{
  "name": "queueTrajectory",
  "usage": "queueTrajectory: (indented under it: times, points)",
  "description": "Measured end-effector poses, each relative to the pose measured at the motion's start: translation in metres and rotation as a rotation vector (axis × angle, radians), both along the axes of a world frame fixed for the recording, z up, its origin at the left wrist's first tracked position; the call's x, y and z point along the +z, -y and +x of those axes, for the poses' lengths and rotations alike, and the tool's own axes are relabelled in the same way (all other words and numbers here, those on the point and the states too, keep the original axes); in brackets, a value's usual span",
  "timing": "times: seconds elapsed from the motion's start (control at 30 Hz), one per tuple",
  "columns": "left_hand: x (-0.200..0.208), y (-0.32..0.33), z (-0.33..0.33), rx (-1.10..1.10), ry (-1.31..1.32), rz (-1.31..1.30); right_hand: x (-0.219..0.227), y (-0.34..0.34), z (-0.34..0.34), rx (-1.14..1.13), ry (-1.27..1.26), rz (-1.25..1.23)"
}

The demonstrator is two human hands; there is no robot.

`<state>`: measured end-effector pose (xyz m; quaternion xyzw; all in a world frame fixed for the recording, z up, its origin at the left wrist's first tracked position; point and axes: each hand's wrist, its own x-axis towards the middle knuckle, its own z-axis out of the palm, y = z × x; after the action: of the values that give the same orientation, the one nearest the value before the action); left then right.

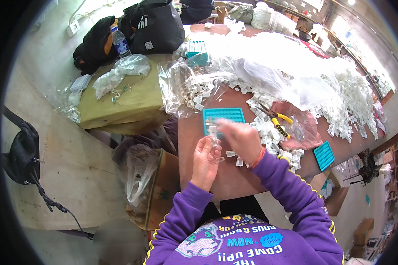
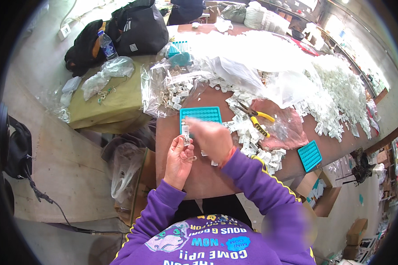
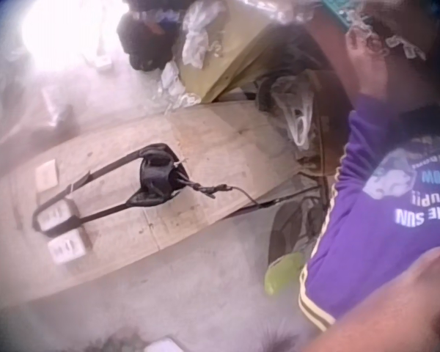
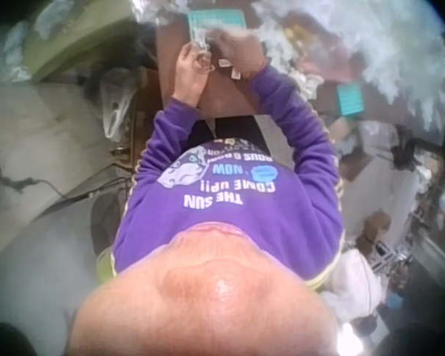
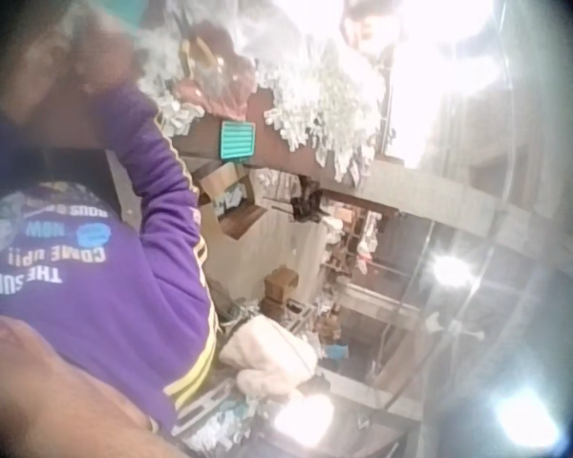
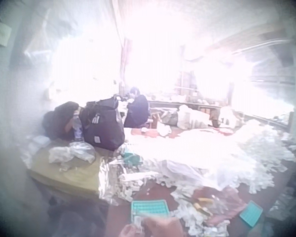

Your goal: The person assembles small white plastic components by inserting tiny metallic pieces into them. They repeatedly pick up a component, insert a metallic piece, and place the assembled unit into a blue tray. The process is repetitive and focused on precise manual assembly.

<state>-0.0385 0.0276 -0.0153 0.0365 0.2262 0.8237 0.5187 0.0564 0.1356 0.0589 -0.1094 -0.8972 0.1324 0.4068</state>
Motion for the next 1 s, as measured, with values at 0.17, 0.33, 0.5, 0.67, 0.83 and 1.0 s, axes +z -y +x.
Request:
queueTrajectory:
  times: [0.17, 0.33, 0.5, 0.67, 0.83, 1.0]
  points:
    - [-0.002, 0.000, -0.003, -0.012, -0.001, 0.073, -0.020, -0.042, -0.028, -0.200, 0.340, -0.060]
    - [-0.003, 0.002, -0.003, -0.029, 0.038, 0.108, -0.042, -0.045, -0.031, -0.116, 0.268, -0.004]
    - [0.000, 0.002, -0.001, -0.029, 0.026, 0.045, -0.037, -0.049, -0.033, -0.129, 0.297, -0.060]
    - [0.004, -0.001, 0.000, -0.016, 0.024, 0.012, -0.018, -0.052, -0.030, -0.114, 0.435, -0.305]
    - [0.003, 0.001, 0.000, -0.004, -0.053, 0.042, 0.001, -0.028, -0.011, 0.061, 0.130, -0.391]
    - [0.005, 0.000, 0.003, 0.000, -0.110, 0.003, 0.001, 0.009, 0.002, 0.060, 0.129, -0.212]
